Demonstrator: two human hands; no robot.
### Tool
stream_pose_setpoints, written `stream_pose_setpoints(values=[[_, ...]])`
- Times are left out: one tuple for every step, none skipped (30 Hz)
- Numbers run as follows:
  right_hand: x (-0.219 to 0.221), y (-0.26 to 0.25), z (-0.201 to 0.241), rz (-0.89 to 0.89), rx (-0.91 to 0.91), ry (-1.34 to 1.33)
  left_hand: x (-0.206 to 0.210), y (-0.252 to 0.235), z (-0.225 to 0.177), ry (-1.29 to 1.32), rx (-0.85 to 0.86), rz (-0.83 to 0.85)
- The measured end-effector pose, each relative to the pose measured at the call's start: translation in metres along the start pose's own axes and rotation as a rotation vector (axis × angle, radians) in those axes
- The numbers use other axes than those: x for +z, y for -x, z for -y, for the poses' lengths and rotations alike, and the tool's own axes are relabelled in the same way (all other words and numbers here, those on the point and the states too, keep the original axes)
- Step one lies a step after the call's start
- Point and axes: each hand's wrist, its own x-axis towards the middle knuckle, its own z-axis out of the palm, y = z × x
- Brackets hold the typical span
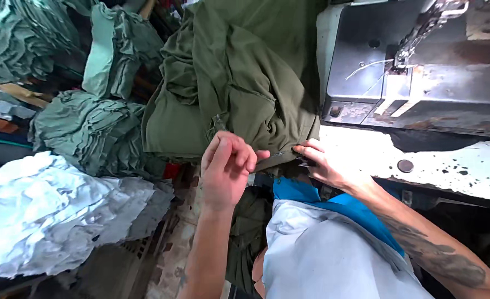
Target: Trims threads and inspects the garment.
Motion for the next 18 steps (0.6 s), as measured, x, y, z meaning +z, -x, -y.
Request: stream_pose_setpoints(values=[[-0.007, -0.002, 0.002, 0.011, 0.038, -0.05, 0.002, -0.005, 0.005, -0.156, 0.047, -0.001], [-0.014, -0.005, 0.003, 0.015, 0.076, -0.1, 0.004, -0.007, 0.013, -0.39, 0.11, 0.016], [-0.024, -0.008, 0.005, 0.026, 0.125, -0.149, 0.007, -0.008, 0.022, -0.641, 0.178, 0.053], [-0.035, -0.014, 0.007, 0.042, 0.174, -0.187, 0.01, -0.01, 0.031, -0.862, 0.23, 0.112], [-0.043, -0.02, 0.008, 0.051, 0.209, -0.221, 0.013, -0.011, 0.039, -1.028, 0.255, 0.174], [-0.047, -0.028, 0.005, 0.049, 0.219, -0.255, 0.014, -0.012, 0.046, -1.094, 0.264, 0.214], [-0.048, -0.036, 0.001, 0.038, 0.218, -0.3, 0.013, -0.015, 0.047, -1.086, 0.248, 0.228], [-0.051, -0.043, -0.002, 0.038, 0.221, -0.334, 0.011, -0.018, 0.043, -1.037, 0.192, 0.237], [-0.052, -0.048, -0.004, 0.04, 0.229, -0.357, 0.008, -0.022, 0.037, -0.956, 0.105, 0.261], [-0.053, -0.051, -0.005, 0.044, 0.238, -0.375, 0.005, -0.026, 0.03, -0.851, -0.001, 0.297], [-0.054, -0.053, -0.005, 0.049, 0.248, -0.38, 0.003, -0.03, 0.024, -0.734, -0.112, 0.319], [-0.053, -0.054, -0.004, 0.05, 0.264, -0.371, 0.003, -0.034, 0.019, -0.619, -0.221, 0.31], [-0.051, -0.055, -0.002, 0.036, 0.293, -0.354, 0.004, -0.037, 0.015, -0.523, -0.334, 0.289], [-0.049, -0.053, 0.001, 0.004, 0.327, -0.317, 0.006, -0.04, 0.011, -0.44, -0.437, 0.282], [-0.048, -0.05, 0.007, -0.041, 0.356, -0.258, 0.007, -0.044, 0.009, -0.362, -0.523, 0.294], [-0.048, -0.043, 0.014, -0.095, 0.372, -0.194, 0.008, -0.046, 0.008, -0.291, -0.597, 0.307], [-0.05, -0.034, 0.023, -0.141, 0.37, -0.124, 0.01, -0.048, 0.007, -0.227, -0.653, 0.312], [-0.052, -0.027, 0.031, -0.185, 0.362, -0.066, 0.012, -0.049, 0.007, -0.184, -0.686, 0.311]])
